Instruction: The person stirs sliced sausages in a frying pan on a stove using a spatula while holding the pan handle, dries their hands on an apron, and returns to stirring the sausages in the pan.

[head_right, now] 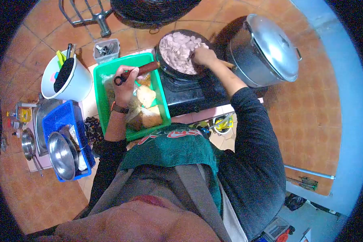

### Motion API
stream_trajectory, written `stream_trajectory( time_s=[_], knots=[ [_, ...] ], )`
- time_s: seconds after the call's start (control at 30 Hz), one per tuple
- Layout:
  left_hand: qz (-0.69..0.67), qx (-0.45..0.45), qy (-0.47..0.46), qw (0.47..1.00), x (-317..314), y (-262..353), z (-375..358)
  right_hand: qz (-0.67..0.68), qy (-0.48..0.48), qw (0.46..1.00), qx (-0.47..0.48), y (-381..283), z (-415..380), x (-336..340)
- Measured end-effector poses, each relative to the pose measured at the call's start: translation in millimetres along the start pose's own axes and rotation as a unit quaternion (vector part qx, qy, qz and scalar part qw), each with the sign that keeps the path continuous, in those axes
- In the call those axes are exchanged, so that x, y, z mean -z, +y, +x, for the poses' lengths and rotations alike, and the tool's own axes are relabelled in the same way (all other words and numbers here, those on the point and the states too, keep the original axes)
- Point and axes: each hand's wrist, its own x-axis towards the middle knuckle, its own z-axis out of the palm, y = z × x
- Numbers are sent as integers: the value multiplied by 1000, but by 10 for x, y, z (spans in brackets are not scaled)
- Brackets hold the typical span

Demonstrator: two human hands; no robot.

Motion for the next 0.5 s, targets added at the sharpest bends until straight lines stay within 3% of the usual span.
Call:
stream_trajectory(
  time_s=[0.07, 0.17, 0.2, 0.3, 0.37, 0.43, 0.5],
  knots=[
    [65, -42, 8, 997, 1, 47, -4, -9, -10, 999, 44, 31, -71, -123],
    [27, -16, 4, 999, 21, -12, 3, -29, 9, 998, 47, 60, -254, -67],
    [28, -17, 5, 999, 18, -12, 5, -16, -9, 998, 63, -95, -533, 338],
    [21, -21, 18, 999, 7, 2, 4, -58, 32, 998, 8, 85, -476, 612],
    [118, -81, 13, 990, 6, 57, 8, -121, 76, 989, -23, 230, -290, 602],
    [102, -69, 14, 992, -19, 79, -7, -133, 66, 989, -28, 313, -141, 438],
    [89, -57, 19, 994, -29, 105, -6, -139, -17, 990, -34, 211, -51, 270]
  ],
)
